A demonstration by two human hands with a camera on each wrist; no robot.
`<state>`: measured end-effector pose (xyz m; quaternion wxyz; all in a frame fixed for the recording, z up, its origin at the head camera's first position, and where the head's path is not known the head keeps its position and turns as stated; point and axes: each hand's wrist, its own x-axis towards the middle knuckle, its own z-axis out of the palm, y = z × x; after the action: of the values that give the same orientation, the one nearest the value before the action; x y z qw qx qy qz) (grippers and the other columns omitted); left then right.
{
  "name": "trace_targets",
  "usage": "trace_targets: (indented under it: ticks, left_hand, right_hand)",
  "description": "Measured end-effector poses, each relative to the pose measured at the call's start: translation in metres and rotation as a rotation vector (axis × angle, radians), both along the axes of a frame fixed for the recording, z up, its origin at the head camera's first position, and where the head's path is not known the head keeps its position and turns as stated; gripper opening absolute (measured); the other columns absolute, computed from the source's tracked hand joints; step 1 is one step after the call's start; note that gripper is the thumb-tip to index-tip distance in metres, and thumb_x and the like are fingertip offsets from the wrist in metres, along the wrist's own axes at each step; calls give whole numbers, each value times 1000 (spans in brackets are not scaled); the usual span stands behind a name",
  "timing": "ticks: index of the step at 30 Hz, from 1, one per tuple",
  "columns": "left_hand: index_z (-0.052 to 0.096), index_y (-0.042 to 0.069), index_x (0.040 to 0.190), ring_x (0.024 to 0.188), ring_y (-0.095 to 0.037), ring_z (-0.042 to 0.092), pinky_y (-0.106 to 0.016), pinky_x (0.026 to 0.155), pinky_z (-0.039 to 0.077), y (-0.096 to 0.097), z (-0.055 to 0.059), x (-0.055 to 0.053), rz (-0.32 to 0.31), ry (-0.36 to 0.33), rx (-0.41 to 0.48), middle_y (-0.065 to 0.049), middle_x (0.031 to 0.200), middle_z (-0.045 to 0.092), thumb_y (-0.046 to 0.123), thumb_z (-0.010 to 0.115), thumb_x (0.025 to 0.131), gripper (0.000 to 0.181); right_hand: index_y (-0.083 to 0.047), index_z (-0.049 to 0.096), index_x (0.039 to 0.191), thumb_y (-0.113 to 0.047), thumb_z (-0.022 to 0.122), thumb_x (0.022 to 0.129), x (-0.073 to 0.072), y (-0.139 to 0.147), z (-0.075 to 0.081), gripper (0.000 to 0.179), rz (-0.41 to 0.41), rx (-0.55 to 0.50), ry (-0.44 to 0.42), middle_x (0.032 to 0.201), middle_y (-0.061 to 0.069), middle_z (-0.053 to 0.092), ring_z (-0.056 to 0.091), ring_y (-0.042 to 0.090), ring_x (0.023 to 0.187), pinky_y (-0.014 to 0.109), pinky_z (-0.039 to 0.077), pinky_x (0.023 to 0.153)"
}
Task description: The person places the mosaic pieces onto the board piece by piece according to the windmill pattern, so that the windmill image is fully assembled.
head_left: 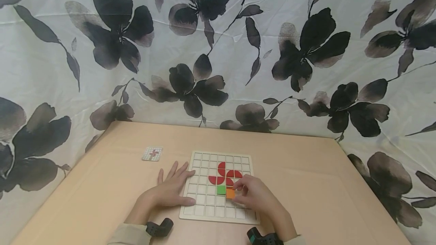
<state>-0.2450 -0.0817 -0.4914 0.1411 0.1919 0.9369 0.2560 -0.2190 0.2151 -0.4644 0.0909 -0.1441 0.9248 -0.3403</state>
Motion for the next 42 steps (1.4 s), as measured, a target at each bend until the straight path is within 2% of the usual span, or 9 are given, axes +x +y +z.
trace_targets:
  ticks: [5, 11, 23, 28, 42]
  left_hand:
    - [39, 21, 144, 147, -38, -5, -70, 106, -12, 1, 3, 0, 1, -3, -3, -9, 160, 13, 65, 70, 70, 91]
    - [39, 20, 144, 147, -39, -5, -71, 106, -11, 2, 4, 0, -3, -3, 1, -11, 160, 14, 64, 70, 70, 92]
    - [39, 21, 144, 147, -39, -5, -70, 106, -12, -2, 2, -3, -3, 10, -21, -10, 160, 13, 66, 69, 70, 92]
    - [38, 21, 144, 147, -39, -6, -70, 106, -12, -1, 0, -4, -15, 9, -16, -10, 161, 12, 67, 68, 70, 92]
    - [38, 19, 144, 146, -40, -6, -71, 105, -12, 1, 1, -1, -17, 0, 15, -12, 160, 12, 65, 69, 71, 92]
  right_hand:
    - [-16, 69, 90, -27, 82, 72, 1, -10, -4, 25, 25, 1, -4, 78, -4, 57, 49, 9, 68, 19, 43, 57]
    - [-22, 69, 87, -29, 82, 72, 3, -16, -9, 21, 23, 59, 30, 77, -8, 56, 47, 7, 69, 18, 42, 59]
    - [-24, 68, 88, -32, 80, 73, 4, -26, -14, 21, 0, 128, 30, 82, -12, 55, 47, 7, 76, 19, 44, 66]
    - [-25, 68, 88, -33, 80, 73, 4, -25, -16, 21, -12, 163, 30, 81, -13, 54, 47, 6, 75, 19, 43, 64]
    - [-27, 65, 90, -34, 81, 72, 6, -22, -15, 24, -8, 122, 20, 79, -12, 54, 47, 5, 72, 18, 42, 62]
